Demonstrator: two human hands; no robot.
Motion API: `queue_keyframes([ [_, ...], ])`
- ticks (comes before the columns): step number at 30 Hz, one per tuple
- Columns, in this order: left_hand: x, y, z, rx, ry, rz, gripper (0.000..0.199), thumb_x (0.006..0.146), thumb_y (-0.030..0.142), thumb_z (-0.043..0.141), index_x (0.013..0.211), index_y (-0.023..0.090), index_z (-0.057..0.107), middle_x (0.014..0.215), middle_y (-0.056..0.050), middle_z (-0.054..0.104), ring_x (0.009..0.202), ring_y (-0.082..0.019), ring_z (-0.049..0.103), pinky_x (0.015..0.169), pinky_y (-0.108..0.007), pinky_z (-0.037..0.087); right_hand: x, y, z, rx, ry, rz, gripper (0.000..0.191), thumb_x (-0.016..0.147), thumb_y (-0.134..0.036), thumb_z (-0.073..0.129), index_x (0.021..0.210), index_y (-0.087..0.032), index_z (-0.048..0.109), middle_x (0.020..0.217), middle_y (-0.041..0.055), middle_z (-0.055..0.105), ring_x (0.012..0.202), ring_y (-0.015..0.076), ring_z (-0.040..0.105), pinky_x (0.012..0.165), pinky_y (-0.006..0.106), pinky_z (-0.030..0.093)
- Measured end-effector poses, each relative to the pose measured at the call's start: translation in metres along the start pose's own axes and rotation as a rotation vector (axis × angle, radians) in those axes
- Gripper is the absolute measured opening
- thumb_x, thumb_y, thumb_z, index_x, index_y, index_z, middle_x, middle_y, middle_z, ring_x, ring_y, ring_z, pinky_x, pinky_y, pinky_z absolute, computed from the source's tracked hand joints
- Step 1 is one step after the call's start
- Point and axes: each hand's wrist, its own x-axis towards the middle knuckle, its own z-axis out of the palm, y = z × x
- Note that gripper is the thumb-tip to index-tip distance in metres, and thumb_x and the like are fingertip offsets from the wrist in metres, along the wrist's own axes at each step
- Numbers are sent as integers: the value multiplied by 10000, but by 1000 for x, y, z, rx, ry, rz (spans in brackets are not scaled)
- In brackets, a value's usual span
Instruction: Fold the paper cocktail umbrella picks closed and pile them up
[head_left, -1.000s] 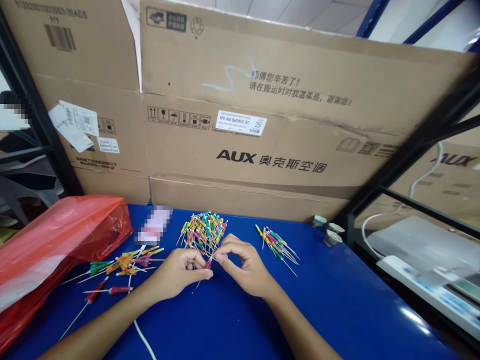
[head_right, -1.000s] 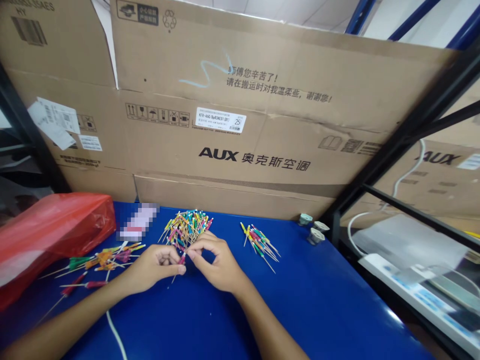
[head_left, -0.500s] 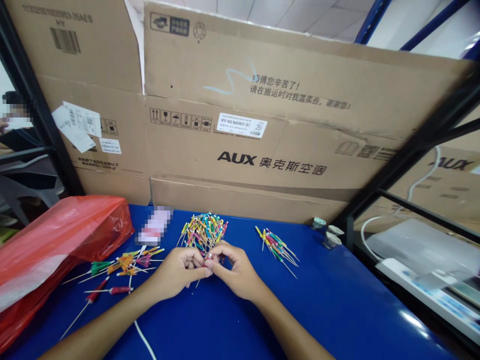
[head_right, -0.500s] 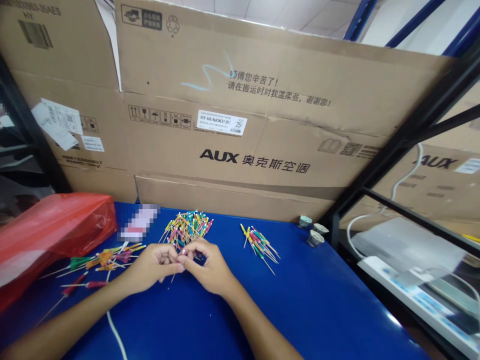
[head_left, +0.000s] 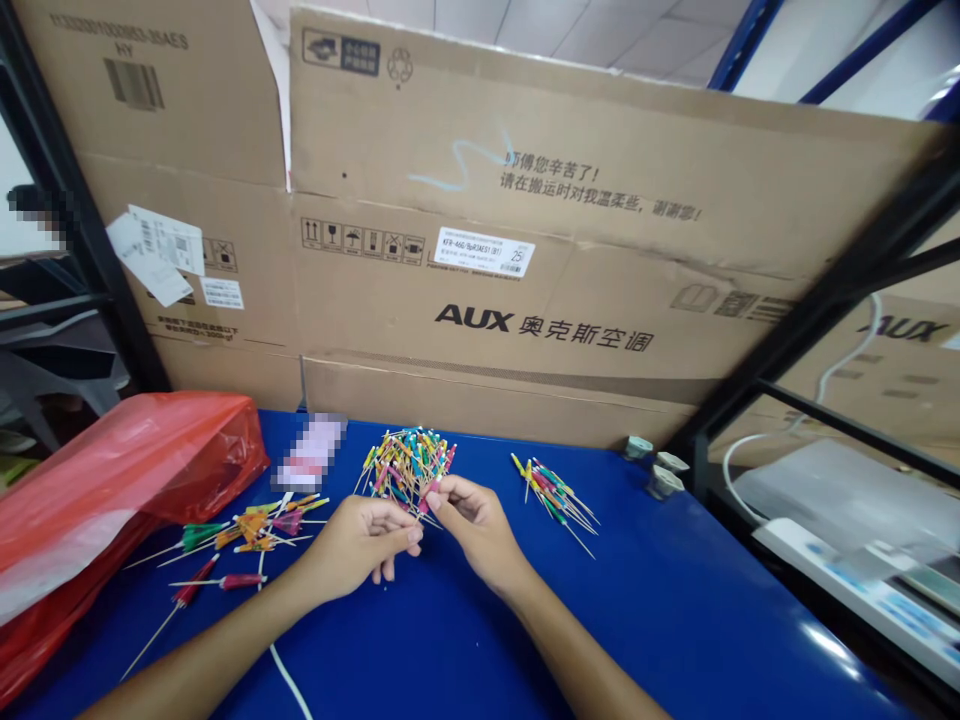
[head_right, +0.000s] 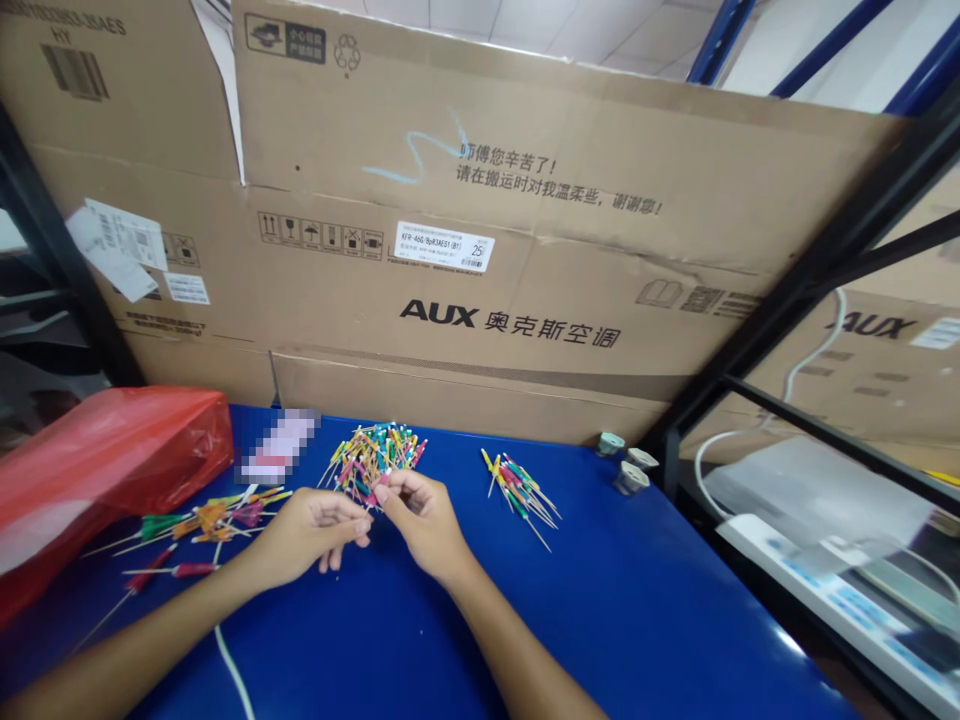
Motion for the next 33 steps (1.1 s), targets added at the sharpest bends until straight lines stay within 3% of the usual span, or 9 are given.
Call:
queue_keyframes([
  [8, 1, -2, -1, 9, 37, 2, 298, 823, 431, 685, 882, 141, 726, 812, -89, 766, 427, -107, 593, 376, -202, 436, -2, 0, 0, -37, -145, -14, 262, 890, -428, 648, 825, -175, 664, 768, 16, 630, 721, 149, 560, 705, 278, 476],
  [15, 3, -2, -2, 21, 52, 5, 277, 804, 408, 706, 881, 143, 727, 762, -71, 755, 420, -101, 581, 369, -195, 432, -2, -1, 1, 13, 13, -6, 273, 834, -448, 706, 855, -179, 661, 726, 0, 583, 654, 127, 511, 611, 242, 452],
  [28, 0, -1, -1, 53, 57, 5, 301, 812, 430, 694, 878, 139, 733, 751, -71, 747, 424, -103, 577, 374, -194, 427, -4, -3, 1, -74, -156, -25, 319, 890, -477, 632, 798, -172, 651, 719, 9, 621, 658, 138, 548, 636, 261, 469],
  [33, 2, -1, -2, 70, 56, 6, 332, 804, 439, 699, 965, 153, 752, 800, -80, 761, 448, -119, 596, 398, -214, 433, -1, -7, -2, -75, -112, -41, 312, 869, -481, 656, 783, -181, 644, 774, 29, 675, 719, 160, 605, 688, 287, 500],
])
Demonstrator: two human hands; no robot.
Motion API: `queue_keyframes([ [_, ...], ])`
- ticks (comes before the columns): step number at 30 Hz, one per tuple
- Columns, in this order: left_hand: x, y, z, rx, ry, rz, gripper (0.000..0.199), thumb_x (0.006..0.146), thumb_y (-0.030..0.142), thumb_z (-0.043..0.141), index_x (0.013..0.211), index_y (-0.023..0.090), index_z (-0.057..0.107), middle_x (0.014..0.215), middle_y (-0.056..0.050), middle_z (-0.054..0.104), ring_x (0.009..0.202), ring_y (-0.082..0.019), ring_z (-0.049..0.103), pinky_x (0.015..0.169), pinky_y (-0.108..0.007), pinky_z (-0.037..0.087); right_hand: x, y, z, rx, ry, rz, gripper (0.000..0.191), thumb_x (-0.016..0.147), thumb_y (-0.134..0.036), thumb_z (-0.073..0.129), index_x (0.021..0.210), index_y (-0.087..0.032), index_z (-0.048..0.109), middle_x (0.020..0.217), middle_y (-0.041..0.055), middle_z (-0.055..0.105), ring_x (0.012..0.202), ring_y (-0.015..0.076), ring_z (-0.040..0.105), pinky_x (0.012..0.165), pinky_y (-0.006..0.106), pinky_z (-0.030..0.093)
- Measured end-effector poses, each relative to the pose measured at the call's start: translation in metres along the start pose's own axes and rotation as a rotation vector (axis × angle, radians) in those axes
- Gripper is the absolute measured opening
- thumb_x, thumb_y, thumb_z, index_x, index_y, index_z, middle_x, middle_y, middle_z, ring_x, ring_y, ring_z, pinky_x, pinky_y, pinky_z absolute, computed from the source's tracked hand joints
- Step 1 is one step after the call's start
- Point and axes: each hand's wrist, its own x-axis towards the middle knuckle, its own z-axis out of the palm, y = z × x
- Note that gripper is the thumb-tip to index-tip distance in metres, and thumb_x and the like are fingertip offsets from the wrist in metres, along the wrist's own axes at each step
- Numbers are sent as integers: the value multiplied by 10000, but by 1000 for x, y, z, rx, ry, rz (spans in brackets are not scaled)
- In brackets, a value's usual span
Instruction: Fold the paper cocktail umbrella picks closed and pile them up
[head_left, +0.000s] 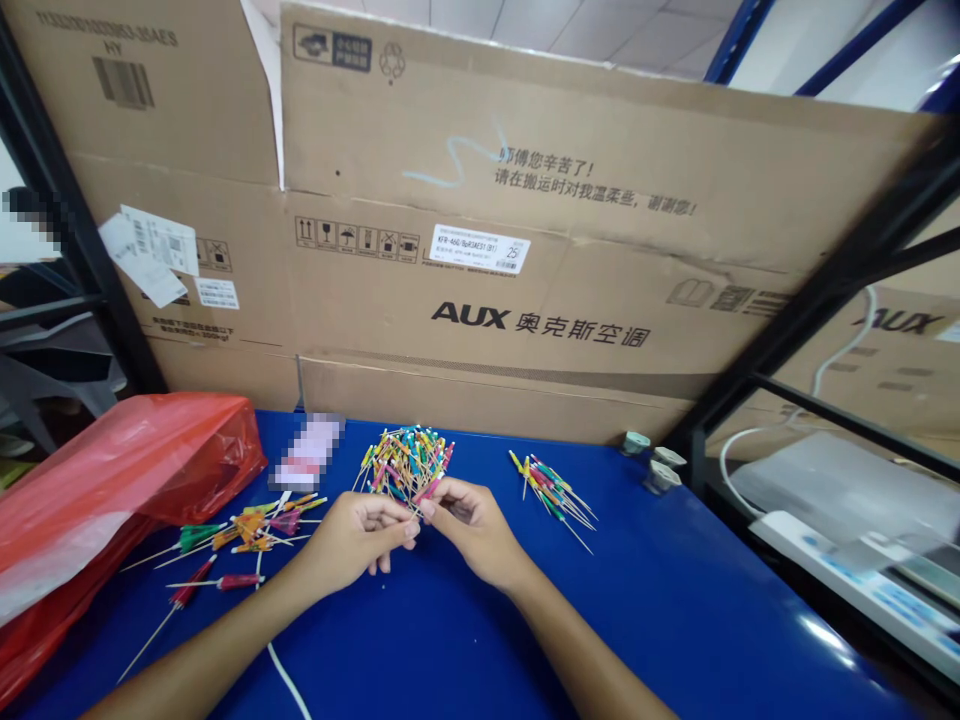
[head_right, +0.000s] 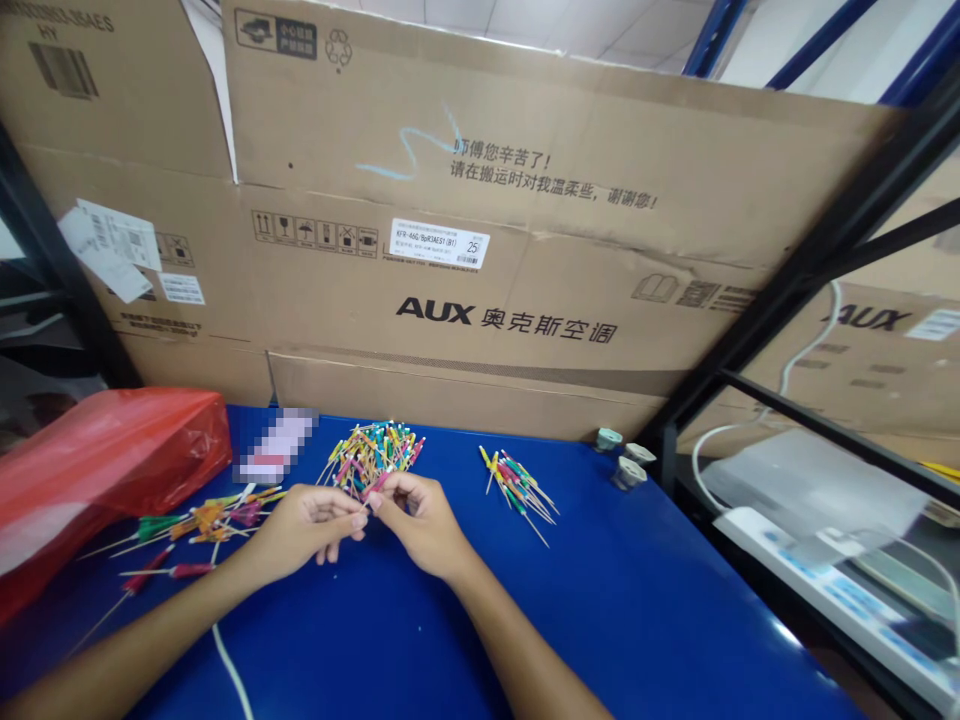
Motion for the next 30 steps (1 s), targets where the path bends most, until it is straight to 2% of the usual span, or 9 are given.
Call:
queue_keyframes([
  [2, 2, -1, -2, 9, 26, -6, 389, 800, 449, 702, 1073, 175, 740, 853, -84, 767, 474, -126, 608, 409, -216, 427, 3, -1, -10, 5, 102, -6, 304, 861, -484, 658, 830, -181, 649, 845, 57, 711, 774, 184, 644, 716, 304, 512],
  [5, 5, -3, -6, 21, 71, -14, 416, 812, 471, 682, 1113, 187, 730, 854, -82, 765, 496, -131, 607, 415, -216, 411, 6, 0, -44, -122, 346, -2, 333, 866, -489, 620, 927, -164, 655, 890, 103, 732, 753, 207, 669, 680, 312, 509],
  [8, 6, -5, -11, 25, 87, 0, 372, 826, 475, 667, 1034, 177, 746, 849, -82, 760, 499, -124, 593, 433, -219, 415, 5, 6, -90, -595, 574, 92, 360, 856, -466, 587, 989, -148, 692, 779, 96, 724, 657, 212, 651, 608, 304, 469],
  [11, 6, -6, -13, 26, 106, 5, 366, 827, 476, 667, 1015, 172, 747, 832, -80, 759, 484, -115, 572, 444, -219, 415, 0, 15, -127, -1047, 640, 277, 281, 860, -383, 566, 943, -166, 724, 721, 85, 716, 616, 207, 639, 559, 285, 404],
  [14, 7, -6, -13, 36, 107, -1, 375, 821, 481, 668, 1014, 169, 748, 802, -76, 754, 478, -115, 563, 446, -219, 413, -4, 24, -142, -1236, 628, 417, 254, 857, -369, 581, 855, -163, 731, 692, 113, 707, 593, 214, 636, 513, 278, 360],
  [18, 7, -7, -12, 53, 91, -21, 378, 823, 489, 659, 995, 165, 750, 785, -72, 748, 487, -117, 563, 456, -220, 427, -5, 27, -141, -1325, 601, 477, 276, 868, -406, 597, 799, -169, 720, 644, 114, 687, 580, 218, 630, 554, 287, 384],
  [22, 7, -9, -13, 51, 73, -12, 388, 825, 495, 659, 1000, 160, 749, 772, -69, 741, 496, -118, 562, 475, -229, 446, -1, 21, -127, -1296, 584, 250, 241, 883, -373, 589, 888, -182, 734, 840, 134, 729, 800, 252, 660, 712, 317, 444],
  [26, 6, -8, -12, 64, 70, 0, 383, 831, 491, 652, 1002, 162, 750, 773, -70, 741, 503, -123, 566, 485, -236, 457, 5, 21, -94, -1007, 418, -63, 297, 948, -424, 506, 993, -225, 722, 963, 76, 737, 888, 221, 652, 806, 321, 456],
  [30, 5, -5, -10, 91, 64, -2, 373, 841, 479, 641, 1004, 163, 751, 756, -69, 740, 506, -127, 567, 478, -232, 449, 12, 36, -56, -965, 312, -60, 341, 930, -480, 539, 797, -219, 715, 800, 60, 721, 768, 222, 623, 723, 322, 436],
])
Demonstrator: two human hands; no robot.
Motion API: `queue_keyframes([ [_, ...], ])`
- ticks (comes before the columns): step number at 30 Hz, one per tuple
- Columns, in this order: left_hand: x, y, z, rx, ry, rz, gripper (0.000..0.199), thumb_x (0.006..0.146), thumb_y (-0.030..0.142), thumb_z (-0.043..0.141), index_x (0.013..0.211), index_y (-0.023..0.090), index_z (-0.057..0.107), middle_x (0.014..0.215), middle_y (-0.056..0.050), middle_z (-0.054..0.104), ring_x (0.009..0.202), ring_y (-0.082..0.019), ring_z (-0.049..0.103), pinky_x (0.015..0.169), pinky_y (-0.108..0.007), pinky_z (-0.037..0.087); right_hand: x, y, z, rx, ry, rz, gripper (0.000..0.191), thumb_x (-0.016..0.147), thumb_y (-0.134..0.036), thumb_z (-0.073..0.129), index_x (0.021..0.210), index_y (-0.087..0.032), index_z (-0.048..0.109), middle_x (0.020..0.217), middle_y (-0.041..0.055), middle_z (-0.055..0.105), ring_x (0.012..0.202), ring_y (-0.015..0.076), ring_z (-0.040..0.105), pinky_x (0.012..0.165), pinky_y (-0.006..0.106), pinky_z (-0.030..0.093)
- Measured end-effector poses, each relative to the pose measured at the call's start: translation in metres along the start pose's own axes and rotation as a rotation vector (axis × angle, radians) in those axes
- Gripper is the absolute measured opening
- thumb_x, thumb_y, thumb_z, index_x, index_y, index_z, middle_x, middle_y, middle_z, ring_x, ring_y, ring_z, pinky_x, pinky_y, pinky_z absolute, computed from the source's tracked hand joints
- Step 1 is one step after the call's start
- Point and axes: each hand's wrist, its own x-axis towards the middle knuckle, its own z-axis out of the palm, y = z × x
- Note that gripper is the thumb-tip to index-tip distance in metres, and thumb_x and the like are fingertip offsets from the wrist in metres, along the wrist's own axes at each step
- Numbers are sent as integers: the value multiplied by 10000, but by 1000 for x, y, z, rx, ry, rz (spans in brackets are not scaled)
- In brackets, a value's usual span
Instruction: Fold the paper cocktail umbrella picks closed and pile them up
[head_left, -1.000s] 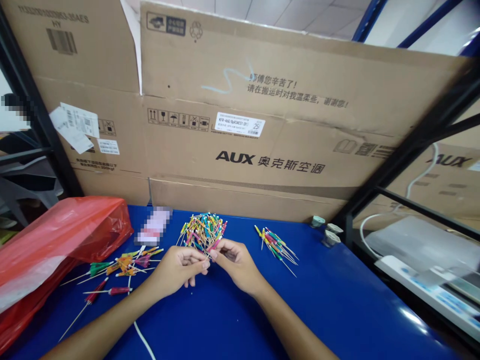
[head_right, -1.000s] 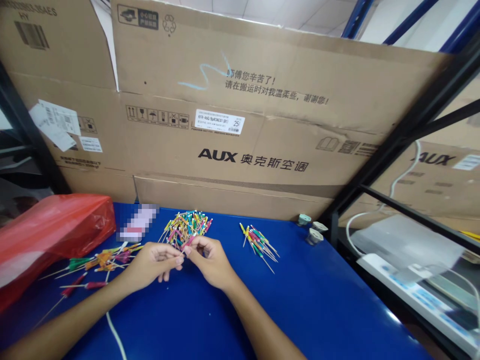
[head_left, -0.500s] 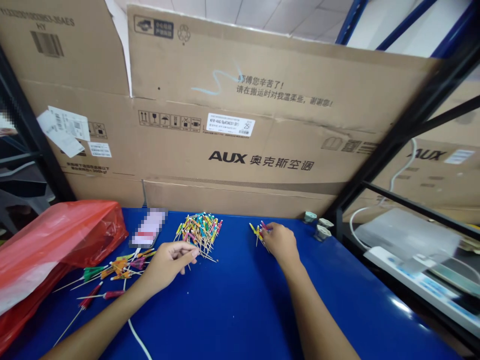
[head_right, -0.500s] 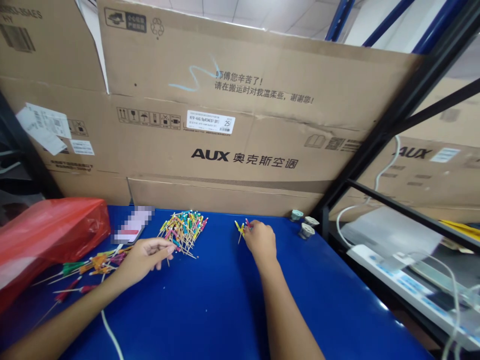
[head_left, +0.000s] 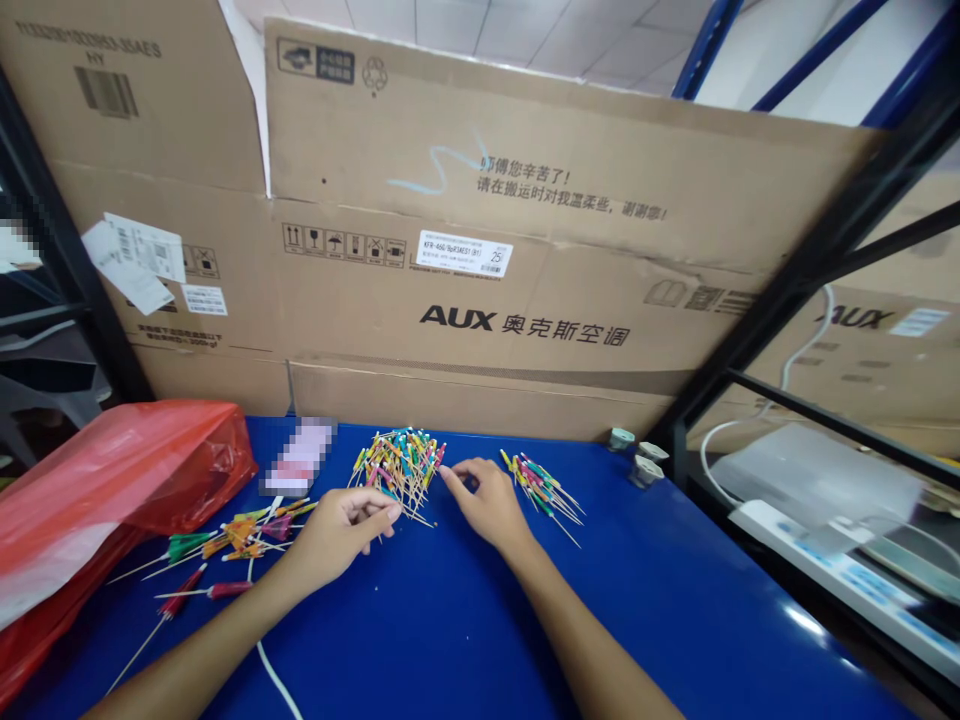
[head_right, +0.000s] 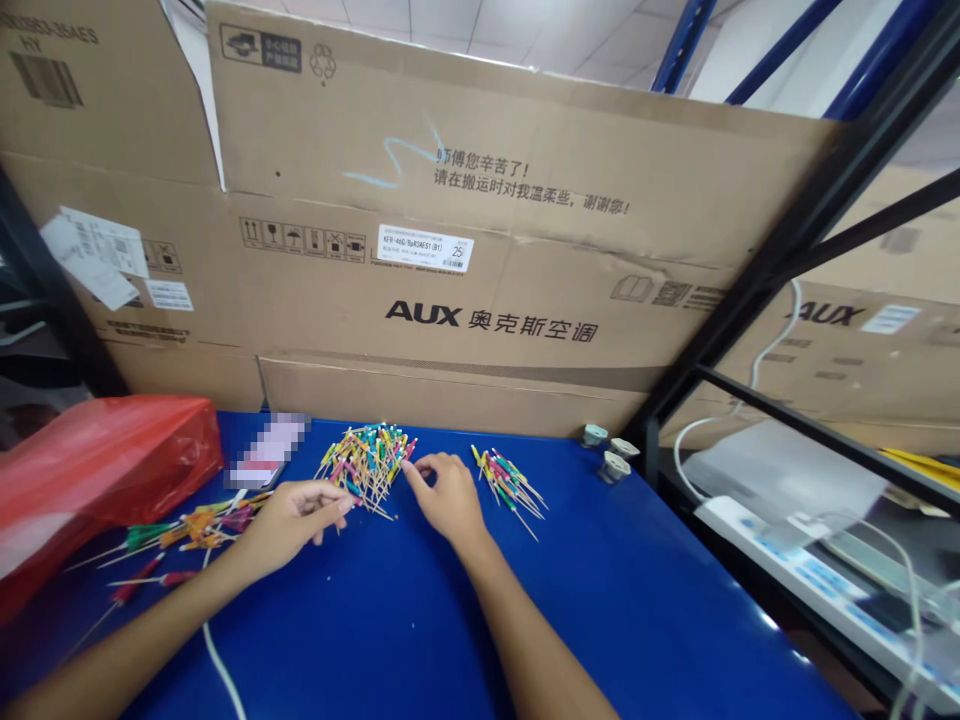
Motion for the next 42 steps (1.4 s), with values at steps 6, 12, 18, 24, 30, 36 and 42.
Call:
queue_keyframes([
  [6, 1, 1, 0, 12, -2, 18, 381, 850, 500, 629, 968, 160, 754, 710, -52, 721, 483, -119, 549, 466, -225, 422, 1, -7, 25, 37, -19, -22, 252, 918, -382, 563, 789, -212, 698, 797, 55, 710, 745, 208, 601, 680, 302, 414],
  [12, 4, -3, -2, 0, 4, 25, 384, 851, 508, 632, 962, 161, 752, 699, -46, 705, 480, -117, 539, 467, -226, 417, -2, -10, 11, 140, 23, -33, 217, 915, -330, 568, 769, -209, 673, 766, 48, 685, 746, 207, 588, 686, 303, 418],
  [18, 4, -7, 0, -28, 35, 63, 464, 871, 478, 616, 1246, 212, 675, 811, -41, 692, 479, -102, 509, 454, -227, 405, -8, -34, -7, 385, -175, -225, 219, 951, -320, 552, 797, -208, 658, 782, 32, 656, 771, 178, 580, 748, 296, 441],
  [24, 4, -5, 2, -58, 98, 152, 355, 835, 456, 674, 1030, 169, 748, 912, -61, 656, 495, -85, 497, 460, -231, 390, -16, -56, -4, 458, -326, -344, 167, 936, -288, 590, 800, -209, 645, 800, 22, 649, 766, 159, 581, 753, 285, 450],
  [30, 3, -8, 5, -29, 40, 127, 302, 827, 453, 686, 875, 157, 712, 554, 44, 503, 462, -84, 355, 454, -210, 271, -16, -57, -4, 458, -349, -360, 165, 925, -329, 619, 822, -211, 671, 805, 27, 677, 784, 166, 598, 777, 303, 451],
  [36, -1, -6, 3, 176, 117, 152, 310, 824, 475, 678, 887, 179, 750, 516, 49, 459, 474, -98, 327, 486, -226, 242, -17, -52, -5, 584, -297, -161, 245, 871, -383, 684, 1036, -203, 674, 797, 14, 667, 709, 146, 589, 687, 269, 466],
  [42, -3, 2, 3, 278, 116, 246, 301, 835, 480, 666, 931, 223, 791, 777, -42, 689, 501, -108, 386, 528, -250, 313, -19, -54, -2, 709, -312, -120, 206, 895, -377, 648, 981, -195, 691, 894, 45, 704, 763, 158, 615, 715, 277, 493],
])
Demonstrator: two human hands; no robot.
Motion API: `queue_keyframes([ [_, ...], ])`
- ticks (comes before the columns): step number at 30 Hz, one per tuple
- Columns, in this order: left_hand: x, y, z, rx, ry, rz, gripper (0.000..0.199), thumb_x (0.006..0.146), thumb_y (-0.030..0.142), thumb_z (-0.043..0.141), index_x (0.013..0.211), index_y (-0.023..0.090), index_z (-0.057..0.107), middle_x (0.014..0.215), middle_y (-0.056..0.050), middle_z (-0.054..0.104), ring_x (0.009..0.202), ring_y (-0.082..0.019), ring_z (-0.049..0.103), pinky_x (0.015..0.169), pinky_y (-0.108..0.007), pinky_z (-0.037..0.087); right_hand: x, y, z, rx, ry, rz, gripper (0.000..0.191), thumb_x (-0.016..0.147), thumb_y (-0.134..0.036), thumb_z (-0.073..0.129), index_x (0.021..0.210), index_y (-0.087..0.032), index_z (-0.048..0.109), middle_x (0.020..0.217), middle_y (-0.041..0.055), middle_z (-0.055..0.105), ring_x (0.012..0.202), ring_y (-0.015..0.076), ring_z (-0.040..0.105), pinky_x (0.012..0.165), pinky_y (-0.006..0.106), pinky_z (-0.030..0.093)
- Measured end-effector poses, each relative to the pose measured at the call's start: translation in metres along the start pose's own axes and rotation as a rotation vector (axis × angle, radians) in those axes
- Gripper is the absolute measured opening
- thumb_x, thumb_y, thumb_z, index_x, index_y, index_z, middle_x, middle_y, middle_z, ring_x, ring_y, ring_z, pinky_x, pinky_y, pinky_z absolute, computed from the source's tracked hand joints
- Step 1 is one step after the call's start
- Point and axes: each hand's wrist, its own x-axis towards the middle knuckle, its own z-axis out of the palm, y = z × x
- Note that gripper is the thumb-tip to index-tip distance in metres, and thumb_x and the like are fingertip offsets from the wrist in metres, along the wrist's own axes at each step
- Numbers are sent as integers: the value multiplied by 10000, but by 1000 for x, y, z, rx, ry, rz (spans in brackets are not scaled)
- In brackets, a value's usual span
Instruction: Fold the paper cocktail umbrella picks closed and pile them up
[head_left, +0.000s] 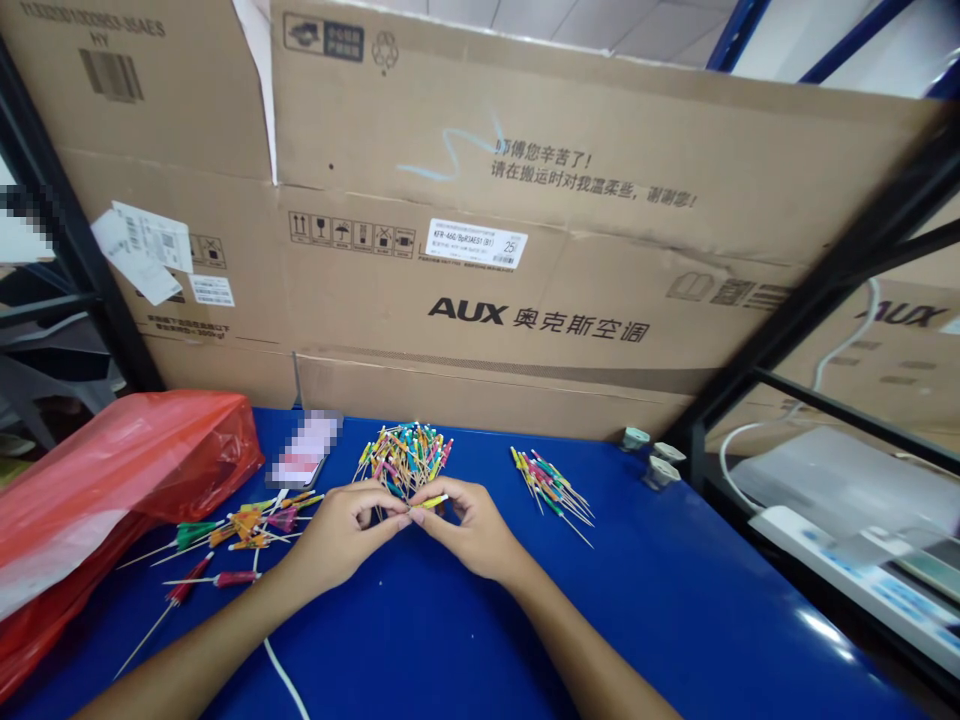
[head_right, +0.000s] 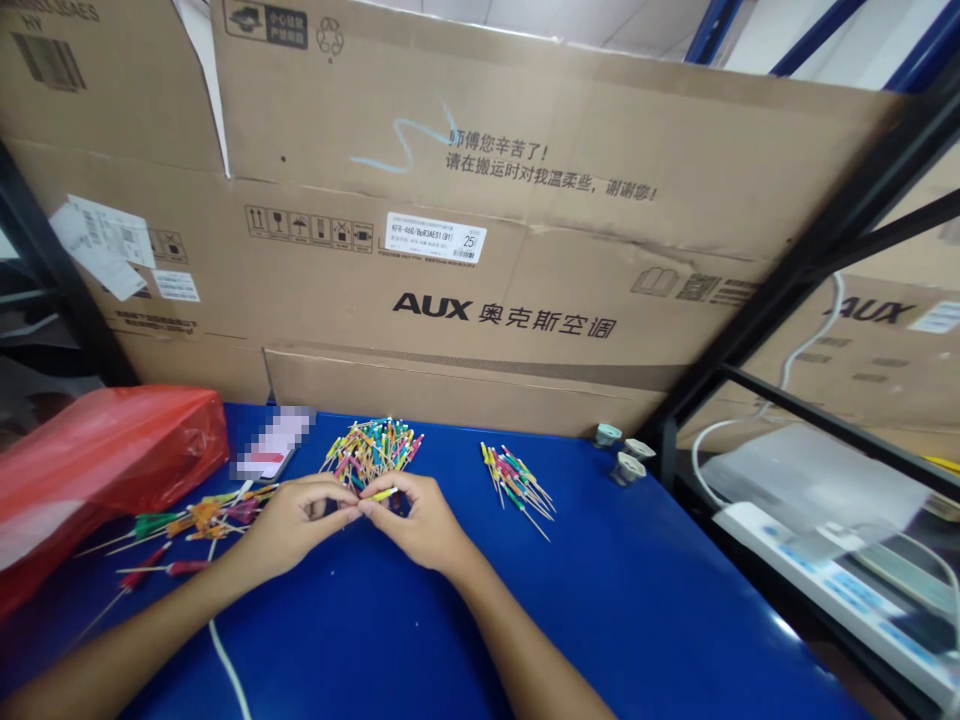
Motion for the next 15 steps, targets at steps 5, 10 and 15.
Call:
queue_keyframes([
  [5, -1, 6, -2, 55, 0, 42, 263, 864, 446, 648, 940, 239, 791, 861, -56, 725, 566, -136, 485, 575, -263, 366, 0, 4, 0, 18, 10, 3, 206, 890, -382, 649, 914, -182, 689, 826, 39, 687, 722, 150, 595, 677, 266, 485],
  [10, 0, 6, -8, 92, 29, 54, 228, 866, 411, 650, 915, 235, 788, 833, -44, 713, 587, -139, 509, 580, -259, 369, 3, 9, -10, 21, 111, 26, 235, 872, -409, 663, 863, -174, 675, 762, 31, 662, 667, 143, 563, 625, 256, 465],
  [15, 5, -4, -9, -87, 49, -109, 291, 845, 455, 655, 917, 197, 769, 725, -35, 705, 591, -154, 549, 562, -250, 394, 2, 5, -19, -16, 183, 64, 225, 882, -394, 641, 840, -174, 667, 691, 8, 621, 600, 129, 534, 564, 240, 440],
])
